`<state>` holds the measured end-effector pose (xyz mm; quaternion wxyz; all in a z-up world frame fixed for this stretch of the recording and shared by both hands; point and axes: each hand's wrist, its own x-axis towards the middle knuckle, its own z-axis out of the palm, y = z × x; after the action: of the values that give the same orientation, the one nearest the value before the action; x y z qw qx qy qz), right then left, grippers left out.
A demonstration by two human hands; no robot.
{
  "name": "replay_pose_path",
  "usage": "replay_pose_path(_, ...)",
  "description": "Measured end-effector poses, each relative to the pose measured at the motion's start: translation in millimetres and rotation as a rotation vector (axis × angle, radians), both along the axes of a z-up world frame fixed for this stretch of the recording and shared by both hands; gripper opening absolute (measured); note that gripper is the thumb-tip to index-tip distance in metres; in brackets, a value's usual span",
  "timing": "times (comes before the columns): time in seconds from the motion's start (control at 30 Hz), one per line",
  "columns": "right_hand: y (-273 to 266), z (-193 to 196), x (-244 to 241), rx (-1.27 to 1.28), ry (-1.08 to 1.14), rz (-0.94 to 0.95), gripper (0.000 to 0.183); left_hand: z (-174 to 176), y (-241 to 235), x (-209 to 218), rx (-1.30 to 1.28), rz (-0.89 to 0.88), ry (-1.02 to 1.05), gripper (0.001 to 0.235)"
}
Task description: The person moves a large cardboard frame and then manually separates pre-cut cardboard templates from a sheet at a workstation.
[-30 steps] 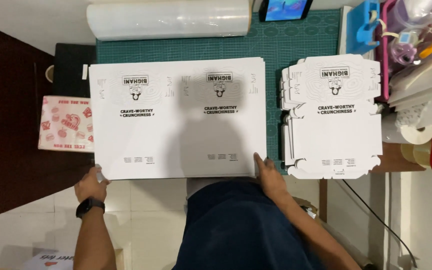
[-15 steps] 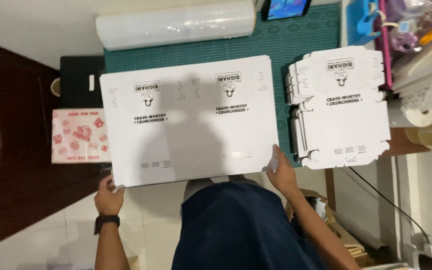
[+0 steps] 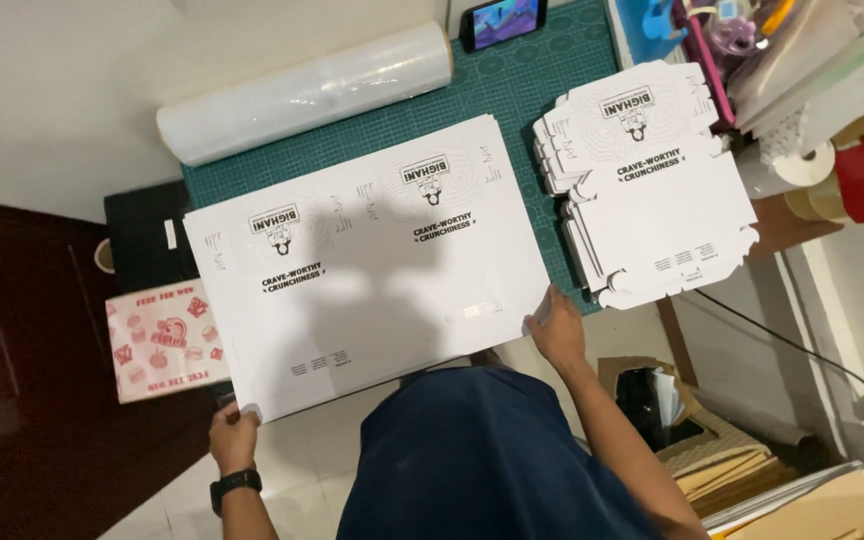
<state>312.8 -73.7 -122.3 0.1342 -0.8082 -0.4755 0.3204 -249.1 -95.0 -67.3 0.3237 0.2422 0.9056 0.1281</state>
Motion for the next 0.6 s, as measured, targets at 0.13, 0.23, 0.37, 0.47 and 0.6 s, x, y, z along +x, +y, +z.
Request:
replay_pose_path(0.13, -1.0, -8.9, -0.4, 0.005, -0.032, -0.004, 0.087, 34.8, 10.6, 12.5, 0.035, 0.115, -0.051, 0.044)
replay_pose_path(0.23, 0.5, -13.2, 1.3, -0.006, -0.045, 0.017, 0.087, 30.1, 13.8, 4.3, 0.014, 0.032, -0.039, 0.052)
replay_pose_path(0.37, 5.2, -10.9, 1.4, -0.036, -0.056, 0.012, 0.086, 9.7, 11.7, 4.2, 0.002, 0.029, -0.002, 0.048)
replay_pose_path(0.47, 4.1, -16.0, 1.1, -0.037, -0.094, 0.020, 0.086, 4.2, 16.6, 9.6, -0.062, 0.031, -0.026, 0.057)
replay_pose_path(0.6, 3.5, -12.2, -0.1, -0.031, -0.048, -0.002, 0.086, -2.6, 19.7, 2.0, -0.144, -0.093, 0.045, 0.052)
